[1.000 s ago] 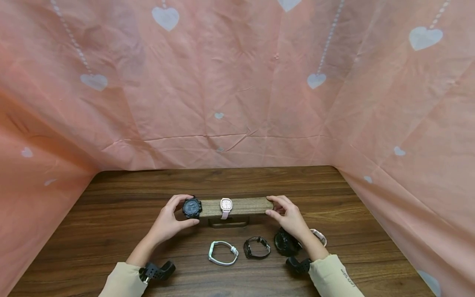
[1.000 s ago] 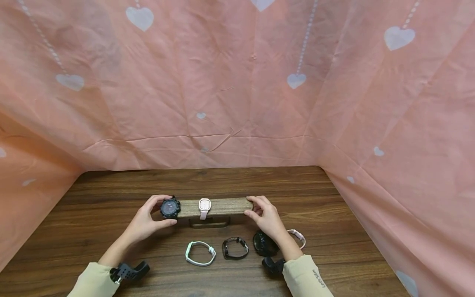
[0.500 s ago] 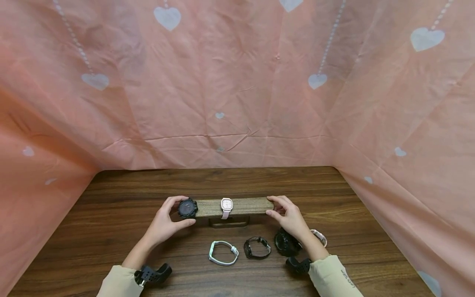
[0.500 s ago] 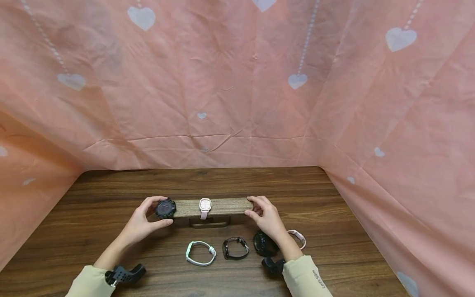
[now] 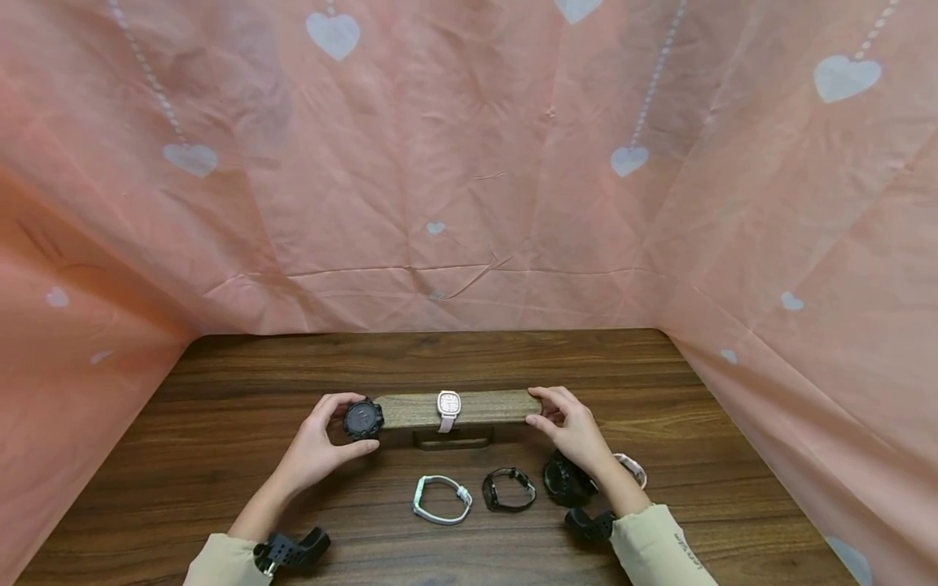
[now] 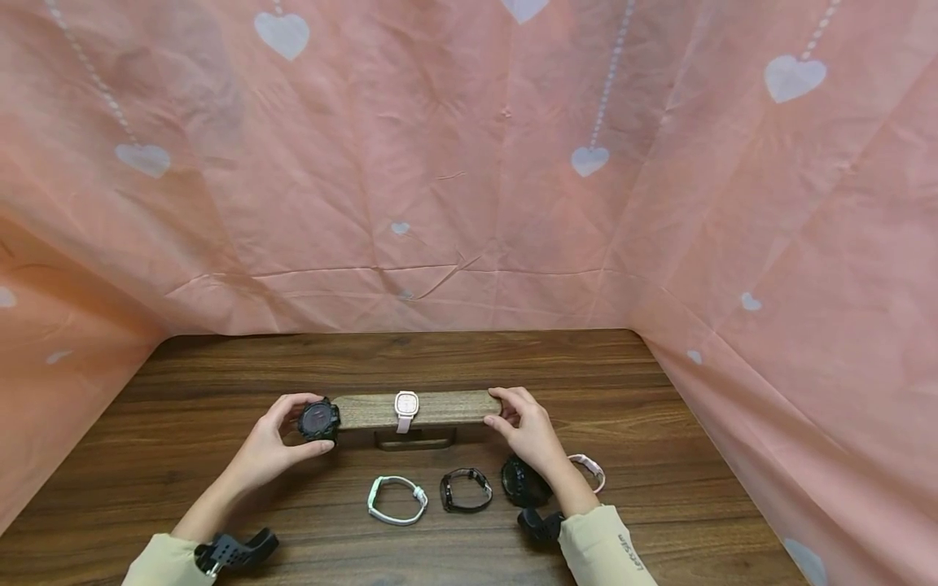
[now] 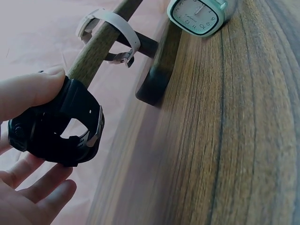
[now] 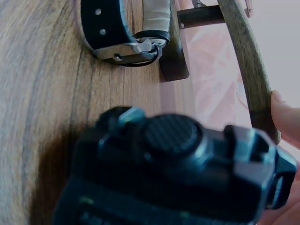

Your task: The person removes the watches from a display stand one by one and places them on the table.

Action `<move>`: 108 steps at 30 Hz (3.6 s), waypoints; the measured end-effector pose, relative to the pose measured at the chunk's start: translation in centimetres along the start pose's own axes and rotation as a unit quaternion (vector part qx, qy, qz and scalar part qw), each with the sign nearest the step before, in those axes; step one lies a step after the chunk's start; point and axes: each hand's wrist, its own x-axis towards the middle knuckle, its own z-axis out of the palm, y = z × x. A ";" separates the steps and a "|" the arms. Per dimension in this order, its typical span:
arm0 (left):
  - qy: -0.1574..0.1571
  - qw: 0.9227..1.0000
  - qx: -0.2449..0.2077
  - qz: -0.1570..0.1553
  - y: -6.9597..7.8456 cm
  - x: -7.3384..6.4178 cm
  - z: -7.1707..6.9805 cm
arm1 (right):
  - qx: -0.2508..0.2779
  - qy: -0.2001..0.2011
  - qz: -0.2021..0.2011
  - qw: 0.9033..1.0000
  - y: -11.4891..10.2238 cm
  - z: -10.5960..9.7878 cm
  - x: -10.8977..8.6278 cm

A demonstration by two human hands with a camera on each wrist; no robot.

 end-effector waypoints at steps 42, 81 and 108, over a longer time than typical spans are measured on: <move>-0.013 1.000 -0.007 -0.006 -2.6 -2.7 -0.6 | -0.020 0.012 -0.021 1.000 0.1 0.1 0.0; -0.072 0.997 -0.020 -0.004 0.9 -3.9 -0.1 | -0.005 0.024 -0.019 1.000 0.2 0.2 0.0; -0.112 0.993 -0.032 0.017 1.4 -4.6 1.9 | -0.008 0.010 -0.012 1.000 0.1 0.2 -0.3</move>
